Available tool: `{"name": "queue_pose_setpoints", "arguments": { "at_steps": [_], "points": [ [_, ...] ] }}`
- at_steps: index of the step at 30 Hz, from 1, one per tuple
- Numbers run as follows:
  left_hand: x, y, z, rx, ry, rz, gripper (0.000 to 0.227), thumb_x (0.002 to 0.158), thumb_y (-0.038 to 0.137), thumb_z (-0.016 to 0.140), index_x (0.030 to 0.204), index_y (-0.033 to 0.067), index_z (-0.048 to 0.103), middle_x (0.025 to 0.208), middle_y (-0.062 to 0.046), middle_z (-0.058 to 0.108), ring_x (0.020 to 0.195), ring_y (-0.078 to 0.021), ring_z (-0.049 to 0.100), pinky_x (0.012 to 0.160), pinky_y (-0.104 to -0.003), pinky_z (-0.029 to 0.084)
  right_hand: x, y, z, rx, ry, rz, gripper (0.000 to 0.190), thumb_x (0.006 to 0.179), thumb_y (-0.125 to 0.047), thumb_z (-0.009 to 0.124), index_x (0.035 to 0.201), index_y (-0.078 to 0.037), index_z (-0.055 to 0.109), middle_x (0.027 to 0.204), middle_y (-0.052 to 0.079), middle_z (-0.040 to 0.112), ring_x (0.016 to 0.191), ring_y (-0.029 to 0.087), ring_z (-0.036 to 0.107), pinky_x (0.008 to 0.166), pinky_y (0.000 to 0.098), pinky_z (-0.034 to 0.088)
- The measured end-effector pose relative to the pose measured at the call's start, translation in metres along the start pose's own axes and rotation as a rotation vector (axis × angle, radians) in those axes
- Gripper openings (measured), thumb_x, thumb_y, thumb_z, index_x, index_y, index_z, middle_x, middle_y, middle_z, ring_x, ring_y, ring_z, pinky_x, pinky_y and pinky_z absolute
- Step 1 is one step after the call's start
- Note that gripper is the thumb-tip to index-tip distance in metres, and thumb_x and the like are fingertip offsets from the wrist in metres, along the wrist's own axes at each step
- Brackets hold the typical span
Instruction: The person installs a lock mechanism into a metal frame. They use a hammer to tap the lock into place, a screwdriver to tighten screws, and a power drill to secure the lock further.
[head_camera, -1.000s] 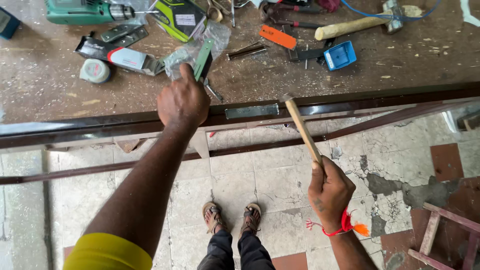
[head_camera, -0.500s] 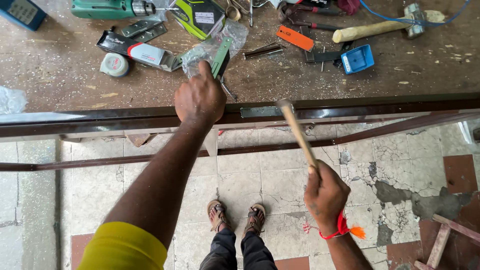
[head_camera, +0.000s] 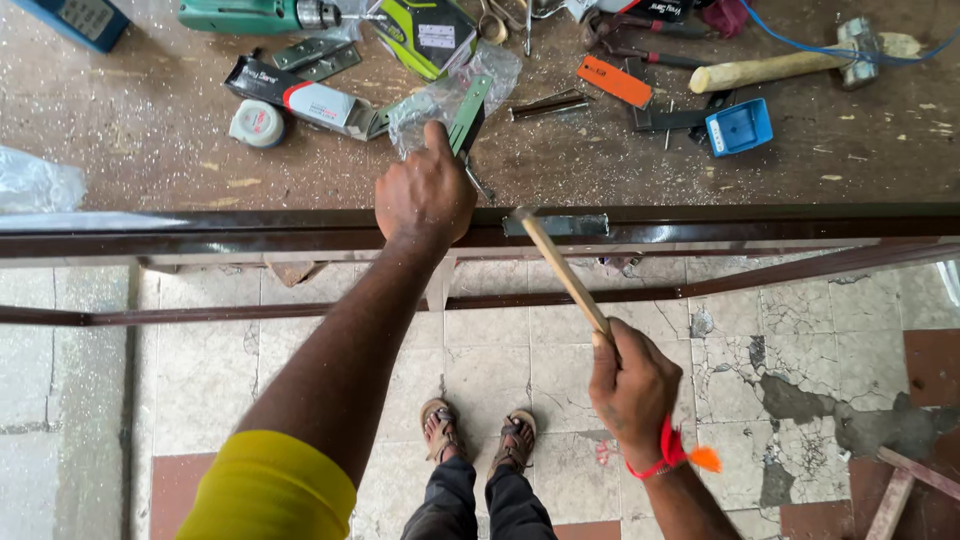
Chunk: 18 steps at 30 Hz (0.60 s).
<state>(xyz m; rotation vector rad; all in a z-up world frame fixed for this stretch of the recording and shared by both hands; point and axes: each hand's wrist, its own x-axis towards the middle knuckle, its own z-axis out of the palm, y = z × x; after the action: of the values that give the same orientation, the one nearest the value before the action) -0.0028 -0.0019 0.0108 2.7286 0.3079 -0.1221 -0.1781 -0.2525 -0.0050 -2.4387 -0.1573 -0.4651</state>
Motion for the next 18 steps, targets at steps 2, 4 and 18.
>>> {"name": "queue_pose_setpoints", "arguments": {
  "at_steps": [2,4,18],
  "points": [
    [0.0,0.0,0.0,-0.02,-0.02,-0.017,0.029,0.102,0.03,0.052,0.122,0.0104,0.045,0.09,-0.024,0.073,0.075,-0.0408,0.072,0.065,-0.055,0.056,-0.001,0.001,0.003,-0.011,-0.012,-0.022,0.013,0.098,-0.013,0.067,0.104,-0.001,0.07,0.083,0.014,0.069,0.067,0.029,0.067,0.057,0.0371,0.051],
    [0.001,-0.002,-0.001,-0.032,-0.026,-0.018,0.031,0.102,0.031,0.052,0.124,0.0099,0.044,0.09,-0.024,0.072,0.075,-0.0403,0.073,0.064,-0.055,0.056,-0.002,0.006,0.004,-0.022,-0.005,-0.078,0.017,0.098,-0.015,0.065,0.106,0.0,0.07,0.085,0.014,0.069,0.068,0.027,0.067,0.057,0.0355,0.051],
    [0.002,-0.007,0.01,-0.041,-0.015,0.099,0.032,0.108,0.038,0.048,0.122,0.0099,0.046,0.085,-0.021,0.072,0.066,-0.037,0.071,0.056,-0.052,0.053,0.245,0.121,0.024,-0.397,-0.126,-0.368,0.034,0.094,-0.034,0.076,0.121,-0.013,0.083,0.114,0.016,0.074,0.11,0.038,0.063,0.093,0.0465,0.052]
  ]
}}
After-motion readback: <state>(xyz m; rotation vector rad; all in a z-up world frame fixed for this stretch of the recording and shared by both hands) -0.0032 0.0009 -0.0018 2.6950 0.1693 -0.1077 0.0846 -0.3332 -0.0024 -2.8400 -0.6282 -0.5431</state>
